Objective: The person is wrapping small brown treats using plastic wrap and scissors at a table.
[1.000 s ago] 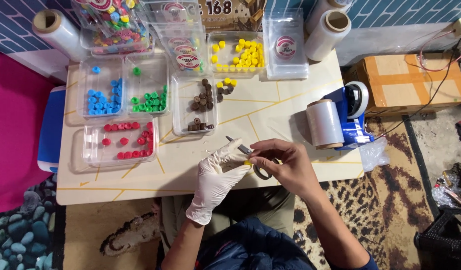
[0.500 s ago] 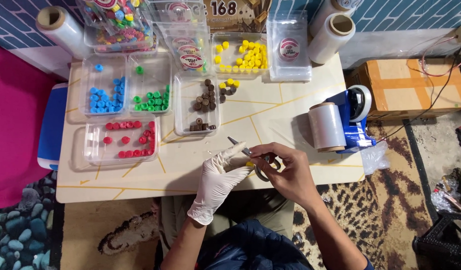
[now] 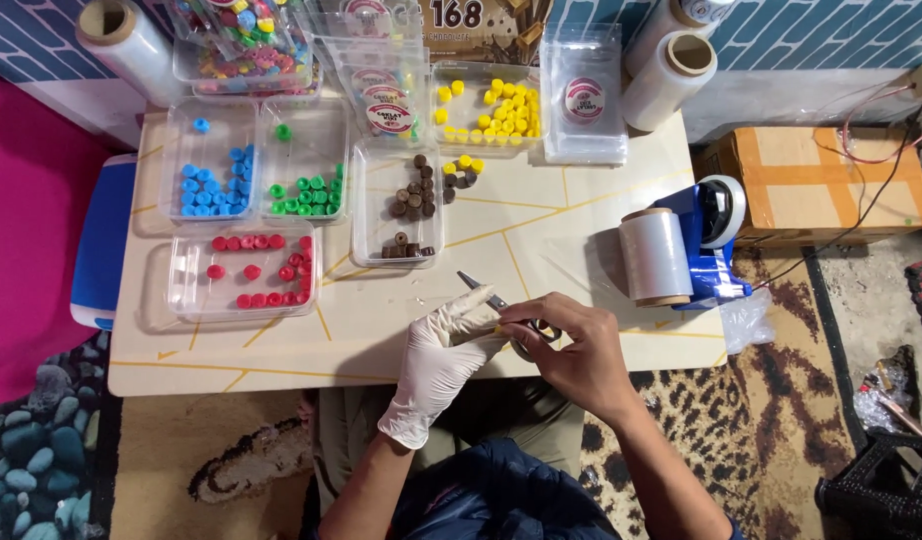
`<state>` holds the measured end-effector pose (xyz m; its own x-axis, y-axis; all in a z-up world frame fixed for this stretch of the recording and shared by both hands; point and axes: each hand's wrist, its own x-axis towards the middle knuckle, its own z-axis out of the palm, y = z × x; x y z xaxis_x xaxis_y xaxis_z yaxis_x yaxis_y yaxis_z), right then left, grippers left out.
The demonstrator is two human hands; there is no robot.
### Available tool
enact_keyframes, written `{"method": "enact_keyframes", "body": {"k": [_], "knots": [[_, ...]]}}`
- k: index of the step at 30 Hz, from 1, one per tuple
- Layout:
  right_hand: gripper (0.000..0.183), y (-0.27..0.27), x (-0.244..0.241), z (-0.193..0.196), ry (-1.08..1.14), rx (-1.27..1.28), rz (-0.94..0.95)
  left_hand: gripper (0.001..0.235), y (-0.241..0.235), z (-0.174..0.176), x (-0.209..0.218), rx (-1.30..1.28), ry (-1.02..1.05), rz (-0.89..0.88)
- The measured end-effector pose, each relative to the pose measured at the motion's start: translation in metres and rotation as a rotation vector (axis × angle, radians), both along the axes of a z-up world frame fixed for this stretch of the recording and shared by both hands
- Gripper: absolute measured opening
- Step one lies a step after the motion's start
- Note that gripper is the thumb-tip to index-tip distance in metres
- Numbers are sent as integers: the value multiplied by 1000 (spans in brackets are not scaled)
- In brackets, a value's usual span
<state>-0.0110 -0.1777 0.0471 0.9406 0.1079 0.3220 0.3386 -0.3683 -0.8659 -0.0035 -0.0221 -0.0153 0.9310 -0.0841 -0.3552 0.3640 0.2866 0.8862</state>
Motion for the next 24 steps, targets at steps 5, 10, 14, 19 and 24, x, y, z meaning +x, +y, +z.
{"method": "enact_keyframes", "body": {"k": [5, 10, 14, 19, 24], "knots": [[15, 0, -1, -18, -127, -33, -26, 57, 5, -3, 0, -49, -5, -16], [18, 9, 0, -16, -303, -114, -24, 61, 6, 4, 1, -117, -17, -6], [24, 17, 3, -15, -525, -127, -12, 56, 8, -2, 3, -35, -56, 22], [24, 18, 1, -18, -573, -106, -16, 57, 6, -16, 6, -38, -62, 38], [24, 16, 0, -14, -583, -101, -22, 57, 2, -14, 8, -38, -57, 45]]}}
